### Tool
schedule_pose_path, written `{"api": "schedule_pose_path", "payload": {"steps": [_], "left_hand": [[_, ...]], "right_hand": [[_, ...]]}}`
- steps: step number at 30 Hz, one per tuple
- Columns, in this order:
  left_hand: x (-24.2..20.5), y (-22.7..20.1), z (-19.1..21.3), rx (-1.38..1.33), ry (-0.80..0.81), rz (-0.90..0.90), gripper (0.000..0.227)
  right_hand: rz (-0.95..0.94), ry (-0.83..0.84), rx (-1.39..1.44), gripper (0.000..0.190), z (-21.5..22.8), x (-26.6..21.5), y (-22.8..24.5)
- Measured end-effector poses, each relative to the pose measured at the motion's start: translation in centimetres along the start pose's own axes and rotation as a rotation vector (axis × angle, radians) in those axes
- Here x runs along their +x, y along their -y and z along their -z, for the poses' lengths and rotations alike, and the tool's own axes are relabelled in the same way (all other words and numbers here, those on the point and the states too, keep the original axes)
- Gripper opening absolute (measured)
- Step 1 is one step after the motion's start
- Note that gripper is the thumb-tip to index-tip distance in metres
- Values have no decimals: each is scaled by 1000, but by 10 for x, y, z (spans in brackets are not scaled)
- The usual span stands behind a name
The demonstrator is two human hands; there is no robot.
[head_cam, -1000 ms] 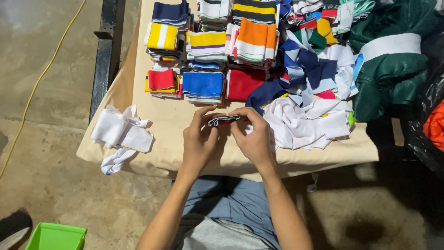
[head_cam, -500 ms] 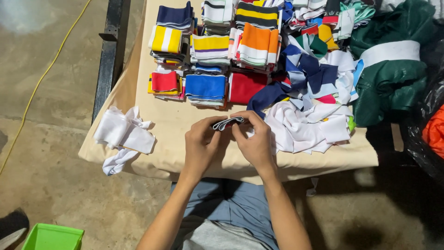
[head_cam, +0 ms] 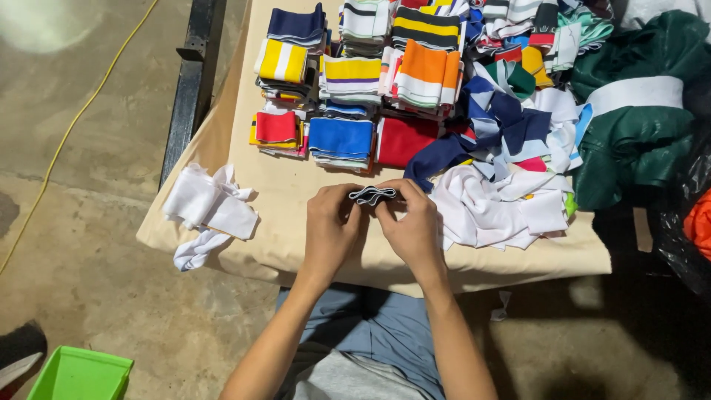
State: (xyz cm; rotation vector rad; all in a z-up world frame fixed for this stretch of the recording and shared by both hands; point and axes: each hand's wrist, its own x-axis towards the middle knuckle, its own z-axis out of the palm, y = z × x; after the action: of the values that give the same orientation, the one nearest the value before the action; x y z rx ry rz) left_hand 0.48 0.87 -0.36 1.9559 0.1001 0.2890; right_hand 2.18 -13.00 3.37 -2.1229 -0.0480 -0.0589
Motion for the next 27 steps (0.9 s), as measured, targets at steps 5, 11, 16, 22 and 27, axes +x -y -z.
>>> {"api": "schedule_pose_path", "payload": {"steps": [5, 11, 16, 22, 27], "left_hand": [[0, 6, -1, -2, -61, -52, 23], [7, 2, 23, -188, -171, 21, 21], [31, 15, 63, -187, -308, 2, 18], [84, 60, 89, 18, -446, 7, 14], [98, 85, 85, 122, -438, -34, 23]], "right_hand": [[-16, -18, 8, 19, -3, -1, -5], [99, -48, 145, 30, -20, 9, 1], [160, -7, 211, 44, -55, 33, 34], [447, 13, -57, 23, -103, 85, 60], [571, 57, -511, 5, -129, 111, 34]]}}
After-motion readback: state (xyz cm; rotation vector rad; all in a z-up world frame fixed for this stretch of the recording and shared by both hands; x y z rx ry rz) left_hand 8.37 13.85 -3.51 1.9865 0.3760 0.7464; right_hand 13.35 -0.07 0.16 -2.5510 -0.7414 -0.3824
